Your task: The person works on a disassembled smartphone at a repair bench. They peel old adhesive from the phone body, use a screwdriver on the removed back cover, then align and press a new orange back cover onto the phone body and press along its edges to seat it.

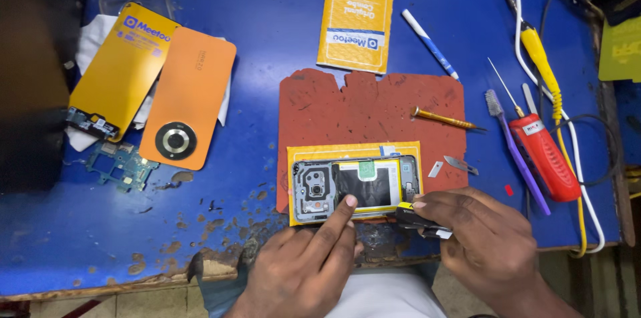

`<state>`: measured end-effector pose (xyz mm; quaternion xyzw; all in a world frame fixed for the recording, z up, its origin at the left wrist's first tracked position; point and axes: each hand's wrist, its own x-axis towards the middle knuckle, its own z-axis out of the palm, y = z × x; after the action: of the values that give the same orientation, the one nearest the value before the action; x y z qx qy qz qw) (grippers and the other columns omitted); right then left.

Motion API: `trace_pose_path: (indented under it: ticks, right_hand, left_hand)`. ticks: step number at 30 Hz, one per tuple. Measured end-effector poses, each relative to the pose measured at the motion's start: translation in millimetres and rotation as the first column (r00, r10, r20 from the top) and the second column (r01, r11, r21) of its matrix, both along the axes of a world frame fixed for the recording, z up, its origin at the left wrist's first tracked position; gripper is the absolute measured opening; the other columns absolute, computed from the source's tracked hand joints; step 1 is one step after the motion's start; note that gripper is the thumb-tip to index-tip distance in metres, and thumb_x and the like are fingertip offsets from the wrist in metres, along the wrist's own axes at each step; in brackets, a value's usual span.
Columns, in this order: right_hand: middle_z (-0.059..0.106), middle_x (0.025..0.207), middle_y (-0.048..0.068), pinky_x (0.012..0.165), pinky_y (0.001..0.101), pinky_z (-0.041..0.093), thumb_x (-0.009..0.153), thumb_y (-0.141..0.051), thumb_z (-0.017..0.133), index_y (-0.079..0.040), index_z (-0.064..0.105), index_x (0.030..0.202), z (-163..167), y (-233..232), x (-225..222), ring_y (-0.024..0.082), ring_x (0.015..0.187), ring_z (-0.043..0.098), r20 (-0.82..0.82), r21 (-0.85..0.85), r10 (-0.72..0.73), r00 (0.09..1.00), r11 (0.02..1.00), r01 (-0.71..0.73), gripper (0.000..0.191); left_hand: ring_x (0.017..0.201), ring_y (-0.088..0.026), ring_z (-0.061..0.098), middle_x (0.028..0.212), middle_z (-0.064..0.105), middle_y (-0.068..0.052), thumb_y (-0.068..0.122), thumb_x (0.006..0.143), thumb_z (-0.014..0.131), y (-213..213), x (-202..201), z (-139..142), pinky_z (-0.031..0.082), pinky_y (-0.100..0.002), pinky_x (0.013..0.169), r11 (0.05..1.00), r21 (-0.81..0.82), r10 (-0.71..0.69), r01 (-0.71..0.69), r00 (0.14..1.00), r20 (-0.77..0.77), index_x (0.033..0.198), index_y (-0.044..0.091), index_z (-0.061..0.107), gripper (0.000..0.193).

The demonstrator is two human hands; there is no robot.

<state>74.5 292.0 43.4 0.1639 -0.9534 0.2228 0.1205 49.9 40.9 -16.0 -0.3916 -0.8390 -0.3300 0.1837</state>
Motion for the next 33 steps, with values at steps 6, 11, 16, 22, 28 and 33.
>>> trace_pose_path:
  ticks: [6,11,16,22,28,33]
  right_hand:
    - [0.076,0.096,0.013,0.072,0.0374,0.060,0.053,0.016,0.061,0.000,0.070,0.101,-2,-7,-7,0.029,0.087,0.076,-0.001,-0.007,0.037,0.999,0.999,-0.037,0.052]
    - [0.076,0.096,0.013,0.072,0.0363,0.061,0.053,0.018,0.060,0.000,0.071,0.100,-4,-19,-12,0.028,0.088,0.077,-0.032,-0.043,0.088,0.996,0.995,-0.089,0.052]
    - [0.076,0.095,0.014,0.074,0.0371,0.062,0.052,0.018,0.060,0.003,0.070,0.099,-4,-32,-19,0.030,0.089,0.077,-0.050,-0.071,0.150,0.987,0.986,-0.153,0.051]
    - [0.076,0.093,0.013,0.071,0.0359,0.062,0.051,0.019,0.060,0.003,0.071,0.098,-5,-46,-25,0.030,0.087,0.078,-0.052,-0.088,0.170,0.984,0.981,-0.174,0.051]
    - [0.076,0.093,0.014,0.072,0.0359,0.062,0.051,0.017,0.061,0.003,0.071,0.097,-3,-55,-30,0.030,0.087,0.077,-0.032,-0.092,0.192,0.981,0.977,-0.194,0.050]
    - [0.076,0.095,0.013,0.075,0.0368,0.062,0.054,0.019,0.061,0.003,0.071,0.099,-4,-61,-36,0.030,0.088,0.077,-0.051,-0.066,0.233,0.971,0.969,-0.236,0.048]
  left_hand:
    - [0.062,-0.013,0.070,0.112,0.075,-0.022,0.010,0.079,0.085,-21,10,-2,0.052,-0.027,0.054,0.965,0.235,0.067,-0.114,0.978,0.198,0.091,-0.002,0.073,0.021]
    - [0.060,-0.017,0.070,0.105,0.076,-0.021,0.005,0.071,0.080,-42,15,-2,0.055,-0.031,0.057,0.946,0.181,0.201,-0.269,0.925,0.322,0.084,-0.002,0.071,0.017]
    - [0.056,-0.020,0.066,0.104,0.076,-0.022,0.004,0.069,0.080,-47,11,-2,0.052,-0.031,0.052,0.955,0.210,0.158,-0.208,0.960,0.232,0.082,-0.002,0.070,0.017]
    - [0.061,-0.019,0.068,0.102,0.075,-0.021,0.006,0.071,0.079,-45,8,-1,0.050,-0.031,0.053,0.961,0.216,0.124,-0.174,0.966,0.226,0.084,-0.002,0.070,0.017]
    - [0.060,-0.018,0.067,0.103,0.075,-0.022,0.010,0.074,0.079,-47,7,-2,0.048,-0.031,0.052,0.968,0.205,0.106,-0.147,0.974,0.198,0.083,-0.001,0.071,0.017]
    - [0.060,-0.017,0.066,0.104,0.075,-0.022,0.013,0.077,0.078,-47,8,-5,0.047,-0.031,0.052,0.970,0.199,0.106,-0.143,0.977,0.187,0.084,-0.001,0.071,0.018]
